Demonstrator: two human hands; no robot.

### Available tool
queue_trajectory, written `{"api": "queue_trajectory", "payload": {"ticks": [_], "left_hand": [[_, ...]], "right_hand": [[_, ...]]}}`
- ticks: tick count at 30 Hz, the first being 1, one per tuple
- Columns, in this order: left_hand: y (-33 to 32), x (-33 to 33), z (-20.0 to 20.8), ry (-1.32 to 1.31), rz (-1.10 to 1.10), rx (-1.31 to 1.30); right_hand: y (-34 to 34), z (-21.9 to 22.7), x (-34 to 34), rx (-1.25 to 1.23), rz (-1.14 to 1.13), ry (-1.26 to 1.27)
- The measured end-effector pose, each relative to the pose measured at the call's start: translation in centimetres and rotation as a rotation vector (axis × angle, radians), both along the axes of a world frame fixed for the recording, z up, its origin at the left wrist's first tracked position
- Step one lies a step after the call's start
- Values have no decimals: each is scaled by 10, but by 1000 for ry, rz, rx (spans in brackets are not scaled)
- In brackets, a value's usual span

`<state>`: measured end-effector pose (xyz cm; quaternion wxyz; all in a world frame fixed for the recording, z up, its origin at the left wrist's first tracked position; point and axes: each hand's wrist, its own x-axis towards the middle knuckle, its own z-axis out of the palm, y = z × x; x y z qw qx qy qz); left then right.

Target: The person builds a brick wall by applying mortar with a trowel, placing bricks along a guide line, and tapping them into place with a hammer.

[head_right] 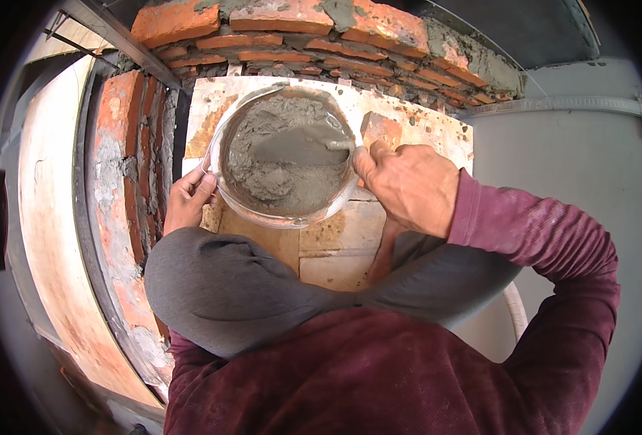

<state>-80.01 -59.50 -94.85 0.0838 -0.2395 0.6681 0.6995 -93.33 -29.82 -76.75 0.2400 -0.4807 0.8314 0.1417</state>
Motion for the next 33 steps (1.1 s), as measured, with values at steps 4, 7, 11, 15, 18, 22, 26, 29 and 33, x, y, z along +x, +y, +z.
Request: {"api": "queue_trajectory", "payload": {"ticks": [4, 7, 11, 15, 18, 22, 26, 29, 33], "left_hand": [[4, 0, -4, -6, 30, 33], [6, -5, -10, 46, 23, 64], [9, -1, -11, 20, 77, 137], [4, 0, -13, 34, 37, 91], [4, 0, -17, 75, 40, 157], [4, -3, -11, 65, 38, 187], [3, -9, -6, 37, -29, 104], [-2, -9, -15, 88, -100, 53], [-29, 10, -37, -12, -172, 111]], "right_hand": [[-4, -17, -22, -79, -172, -397], [21, -52, -23, -92, 34, -356], [-25, 17, -29, 281, -52, -57], [-20, 2, -35, 215, 133, -104], [-28, -24, -23, 156, 39, -338], [-18, -66, -18, 26, -157, -572], [13, -77, -50, -152, -195, -741], [49, -96, -70, -339, -238, -921], [52, -88, -86, -196, -344, -974]]}}
